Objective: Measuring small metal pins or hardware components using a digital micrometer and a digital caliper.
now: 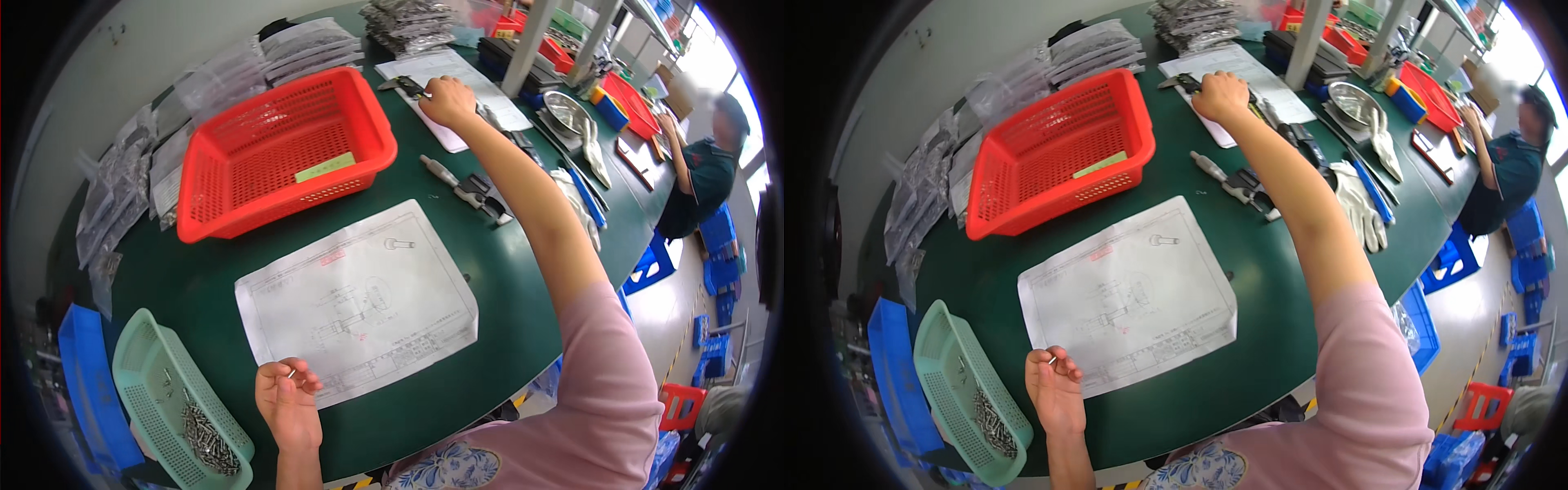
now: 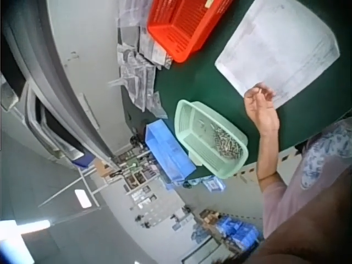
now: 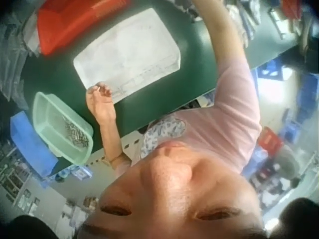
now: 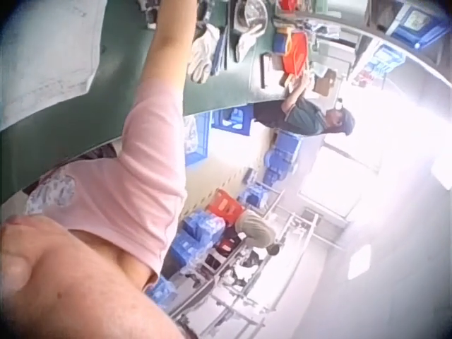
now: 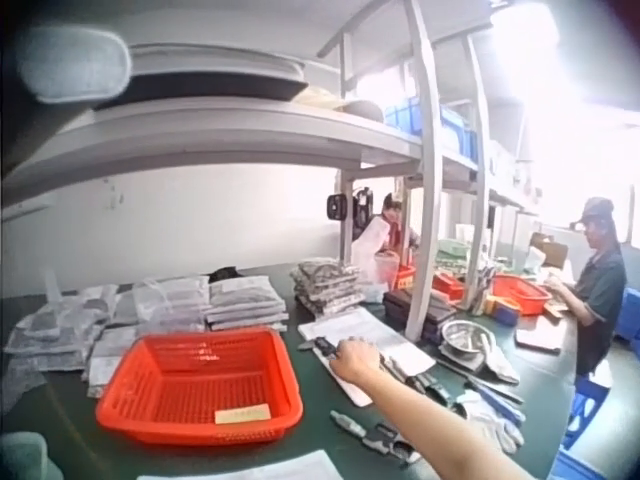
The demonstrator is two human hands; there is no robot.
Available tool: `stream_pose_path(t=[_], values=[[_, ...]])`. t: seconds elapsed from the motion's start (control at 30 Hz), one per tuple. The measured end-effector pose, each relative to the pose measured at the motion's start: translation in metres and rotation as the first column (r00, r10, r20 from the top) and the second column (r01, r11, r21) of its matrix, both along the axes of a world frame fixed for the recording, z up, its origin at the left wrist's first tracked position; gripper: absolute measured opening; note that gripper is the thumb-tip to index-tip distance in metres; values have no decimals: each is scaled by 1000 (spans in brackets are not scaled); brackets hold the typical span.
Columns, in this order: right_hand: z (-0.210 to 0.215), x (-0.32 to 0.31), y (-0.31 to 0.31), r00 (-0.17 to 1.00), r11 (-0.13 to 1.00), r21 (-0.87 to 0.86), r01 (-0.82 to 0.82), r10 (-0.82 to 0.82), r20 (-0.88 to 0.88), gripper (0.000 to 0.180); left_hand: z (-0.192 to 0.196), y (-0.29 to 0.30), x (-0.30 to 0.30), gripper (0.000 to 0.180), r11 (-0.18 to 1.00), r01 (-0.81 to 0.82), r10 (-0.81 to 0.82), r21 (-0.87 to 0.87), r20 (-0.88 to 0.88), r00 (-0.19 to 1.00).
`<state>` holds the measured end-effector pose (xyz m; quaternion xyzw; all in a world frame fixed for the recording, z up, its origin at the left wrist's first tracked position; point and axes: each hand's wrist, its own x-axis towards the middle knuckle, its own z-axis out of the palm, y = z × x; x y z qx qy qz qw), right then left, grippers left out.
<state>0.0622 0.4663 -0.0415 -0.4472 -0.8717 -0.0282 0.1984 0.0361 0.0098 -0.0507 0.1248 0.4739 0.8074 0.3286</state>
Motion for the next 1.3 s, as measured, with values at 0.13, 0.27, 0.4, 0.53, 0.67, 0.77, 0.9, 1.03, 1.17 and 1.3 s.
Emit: stream_pose_path(t=[0.13, 0.27, 0.4, 0.53, 0.67, 0.77, 0.9, 1.03, 1.17, 1.3], values=[[2, -38, 4, 991, 996, 33, 81, -84, 102, 43, -3, 0, -2, 17, 1000, -9, 9, -18, -1, 1000], [-6, -50, 10, 965, 974, -27, 224, -218, 147, 50, -3, -4, -1, 13, 1000, -8, 9, -5, 41, 999], [-1, -50, 7, 976, 970, -118, 214, -207, 66, 57, -5, -6, 0, 13, 1000, 16, -17, 14, 48, 999], [17, -37, 4, 952, 959, -267, 90, -162, -258, 60, -3, -6, -1, 14, 997, 46, -50, 54, 77, 996], [57, -14, -10, 896, 963, -269, 14, -132, -425, 54, 0, -6, -4, 14, 990, 52, -82, 130, 241, 967], [83, 14, -31, 865, 960, -276, -44, -102, -492, 50, 1, -3, -2, 19, 994, 23, -51, 103, 283, 958], [97, 58, -78, 861, 929, -265, -258, 97, -499, 49, 0, -2, 5, 24, 999, 32, -35, 19, 192, 981], [98, 89, -131, 862, 883, -317, -345, 165, -478, 43, -4, -4, 10, 23, 995, 61, -61, -81, -2, 998], [103, 113, -170, 888, 825, -346, -446, 359, -289, 37, 1, -5, 12, 23, 987, 137, -133, -88, 49, 990], [100, 132, -195, 837, 710, -461, -533, 523, -163, 36, 8, -3, 11, 25, 977, 212, -206, -4, 225, 952]])
